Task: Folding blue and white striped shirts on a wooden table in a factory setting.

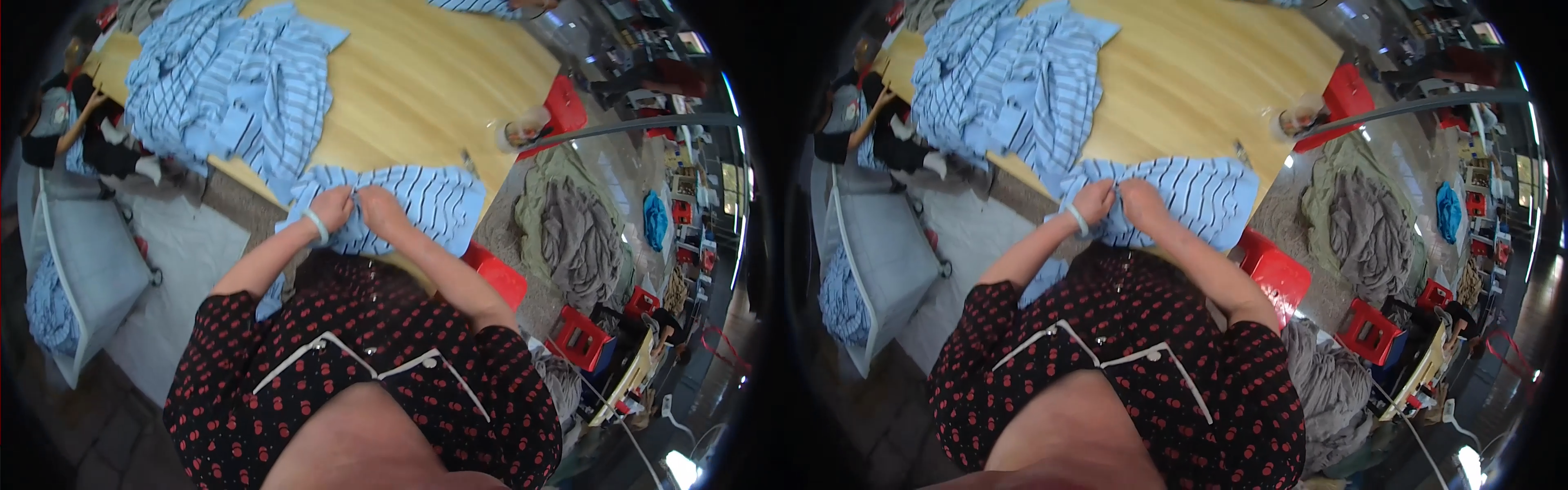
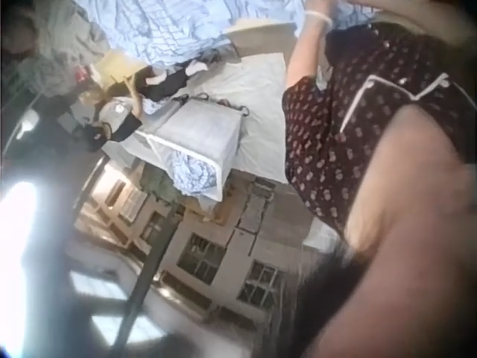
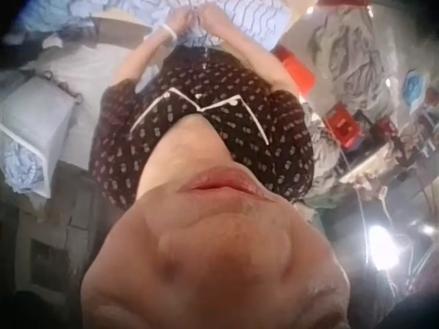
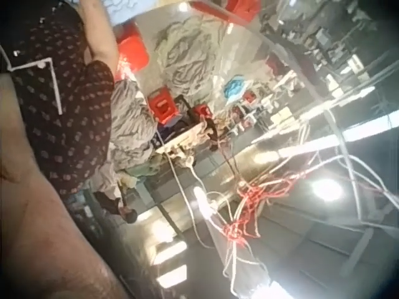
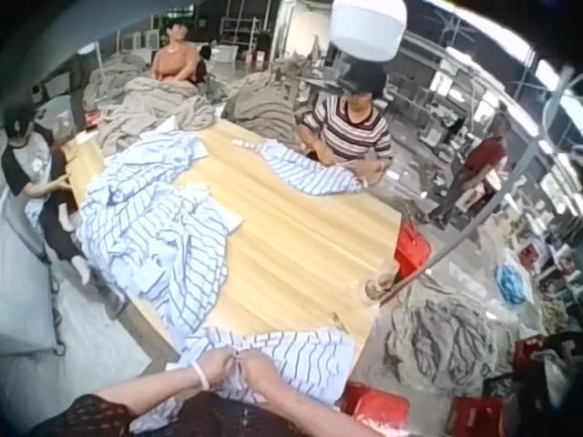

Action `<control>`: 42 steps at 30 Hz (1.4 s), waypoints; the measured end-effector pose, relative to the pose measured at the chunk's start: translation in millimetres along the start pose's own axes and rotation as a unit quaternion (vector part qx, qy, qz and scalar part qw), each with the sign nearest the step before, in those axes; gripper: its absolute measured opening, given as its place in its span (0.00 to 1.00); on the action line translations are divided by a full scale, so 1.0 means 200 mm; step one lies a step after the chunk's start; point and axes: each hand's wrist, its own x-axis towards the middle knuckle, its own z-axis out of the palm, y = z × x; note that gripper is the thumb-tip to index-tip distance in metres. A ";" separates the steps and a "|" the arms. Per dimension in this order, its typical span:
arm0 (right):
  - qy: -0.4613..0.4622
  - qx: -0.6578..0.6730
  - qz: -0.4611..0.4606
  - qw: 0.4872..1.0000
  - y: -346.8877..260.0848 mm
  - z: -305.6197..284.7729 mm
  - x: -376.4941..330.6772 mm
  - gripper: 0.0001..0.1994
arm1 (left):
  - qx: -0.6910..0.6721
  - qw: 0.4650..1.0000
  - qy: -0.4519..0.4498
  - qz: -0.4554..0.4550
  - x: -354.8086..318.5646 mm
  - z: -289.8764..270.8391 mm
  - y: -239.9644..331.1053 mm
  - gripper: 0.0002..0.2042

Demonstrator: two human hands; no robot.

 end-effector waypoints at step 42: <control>-0.125 -0.001 0.062 0.990 0.08 -0.15 -0.06 0.08 | 0.074 0.968 -0.242 0.002 0.35 0.05 -0.08 0.16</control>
